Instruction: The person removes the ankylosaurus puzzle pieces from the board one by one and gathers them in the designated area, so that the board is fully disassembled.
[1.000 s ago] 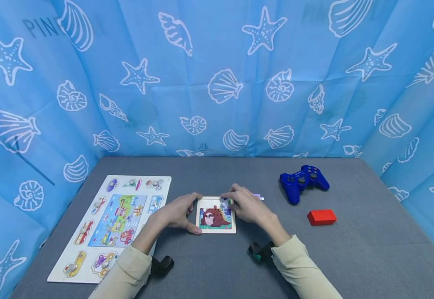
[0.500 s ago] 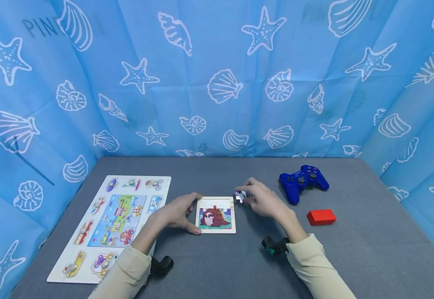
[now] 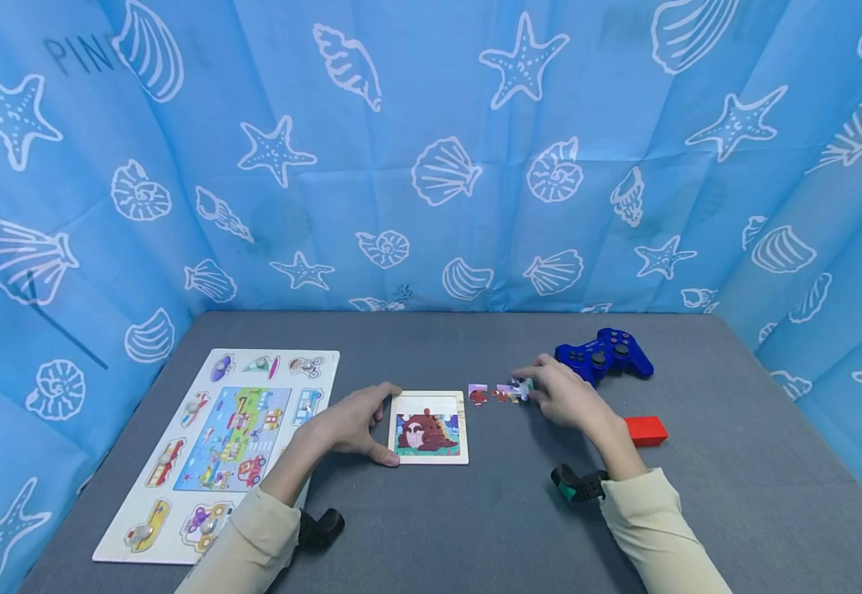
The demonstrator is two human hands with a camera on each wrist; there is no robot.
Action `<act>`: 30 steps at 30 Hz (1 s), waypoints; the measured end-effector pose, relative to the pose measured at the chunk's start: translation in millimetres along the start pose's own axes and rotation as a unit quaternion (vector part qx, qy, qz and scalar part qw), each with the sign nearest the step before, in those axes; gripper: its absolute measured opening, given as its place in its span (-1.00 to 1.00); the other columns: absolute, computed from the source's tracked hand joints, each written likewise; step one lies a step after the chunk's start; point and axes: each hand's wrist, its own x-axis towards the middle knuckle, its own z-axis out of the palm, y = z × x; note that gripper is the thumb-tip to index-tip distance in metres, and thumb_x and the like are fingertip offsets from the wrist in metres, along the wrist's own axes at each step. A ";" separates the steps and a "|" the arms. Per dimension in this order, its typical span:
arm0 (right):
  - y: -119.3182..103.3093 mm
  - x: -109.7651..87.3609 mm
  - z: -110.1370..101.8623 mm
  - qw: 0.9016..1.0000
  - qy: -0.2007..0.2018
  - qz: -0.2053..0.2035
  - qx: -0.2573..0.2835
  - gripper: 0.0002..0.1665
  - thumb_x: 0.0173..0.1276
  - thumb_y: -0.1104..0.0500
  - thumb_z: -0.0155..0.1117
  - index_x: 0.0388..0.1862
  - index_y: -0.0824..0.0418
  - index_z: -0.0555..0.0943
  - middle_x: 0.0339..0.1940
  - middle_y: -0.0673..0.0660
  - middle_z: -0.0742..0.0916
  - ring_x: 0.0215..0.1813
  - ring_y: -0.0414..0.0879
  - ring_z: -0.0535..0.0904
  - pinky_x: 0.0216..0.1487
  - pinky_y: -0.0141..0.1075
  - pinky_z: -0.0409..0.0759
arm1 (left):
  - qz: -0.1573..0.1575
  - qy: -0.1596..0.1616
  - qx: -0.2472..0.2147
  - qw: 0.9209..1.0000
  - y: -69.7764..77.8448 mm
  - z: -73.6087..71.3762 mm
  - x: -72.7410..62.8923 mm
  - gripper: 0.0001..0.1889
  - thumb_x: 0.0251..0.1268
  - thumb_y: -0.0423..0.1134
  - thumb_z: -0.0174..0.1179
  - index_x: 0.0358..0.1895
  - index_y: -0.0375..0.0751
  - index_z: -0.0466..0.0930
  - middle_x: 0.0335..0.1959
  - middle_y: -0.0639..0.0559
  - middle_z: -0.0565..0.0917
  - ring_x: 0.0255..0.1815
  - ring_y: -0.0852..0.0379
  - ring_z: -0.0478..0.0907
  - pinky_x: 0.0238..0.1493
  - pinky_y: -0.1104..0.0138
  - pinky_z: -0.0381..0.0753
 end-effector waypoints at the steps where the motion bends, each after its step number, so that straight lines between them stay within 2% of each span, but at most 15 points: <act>1: 1.4 -1.1 -0.6 1.000 -0.003 0.005 -0.002 -0.57 0.39 0.41 0.27 0.23 0.27 0.67 0.00 0.27 0.66 -0.05 0.06 0.58 -0.07 -0.01 0.61 | 0.000 -0.001 0.000 1.000 0.1 -0.1 -0.1 0.05 -0.14 -0.03 0.69 0.48 -0.15 0.32 -0.23 0.00 0.45 -0.26 0.10 0.35 -0.23 0.25 0.34; 7: 5.4 -5.6 -2.5 0.999 -0.018 0.028 -0.012 -0.57 0.37 0.41 0.29 0.20 0.24 0.69 0.00 0.26 0.65 -0.09 0.04 0.57 -0.18 -0.06 0.59 | -0.007 -0.002 0.005 1.000 0.8 -0.9 -0.8 0.04 -0.13 -0.02 0.68 0.49 -0.14 0.31 -0.22 0.01 0.45 -0.25 0.10 0.35 -0.21 0.23 0.34; 14: 6.7 -7.1 -1.1 0.998 -0.026 0.050 -0.020 -0.56 0.35 0.42 0.31 0.20 0.24 0.69 0.03 0.26 0.65 -0.03 0.09 0.59 -0.08 0.09 0.64 | -0.001 -0.001 0.008 1.000 0.2 -0.4 -0.1 0.05 -0.13 -0.01 0.68 0.49 -0.14 0.31 -0.22 0.00 0.45 -0.25 0.10 0.35 -0.21 0.24 0.34; 21: 6.8 -7.5 1.7 0.997 -0.028 0.061 -0.026 -0.54 0.34 0.41 0.34 0.23 0.28 0.67 -0.01 0.25 0.65 -0.08 0.07 0.58 -0.10 0.05 0.64 | 0.003 0.001 0.004 1.000 -1.0 0.7 0.8 0.05 -0.13 -0.01 0.68 0.49 -0.15 0.31 -0.21 0.00 0.45 -0.25 0.10 0.35 -0.20 0.23 0.34; 30: 6.3 -5.5 5.9 0.997 -0.029 0.060 -0.044 -0.54 0.40 0.21 0.38 0.26 0.27 0.65 -0.03 0.22 0.65 -0.14 0.01 0.57 -0.19 -0.03 0.61 | -0.002 -0.001 0.006 1.000 -0.5 0.4 0.2 0.05 -0.13 0.00 0.68 0.49 -0.15 0.30 -0.20 0.00 0.46 -0.23 0.10 0.36 -0.19 0.23 0.36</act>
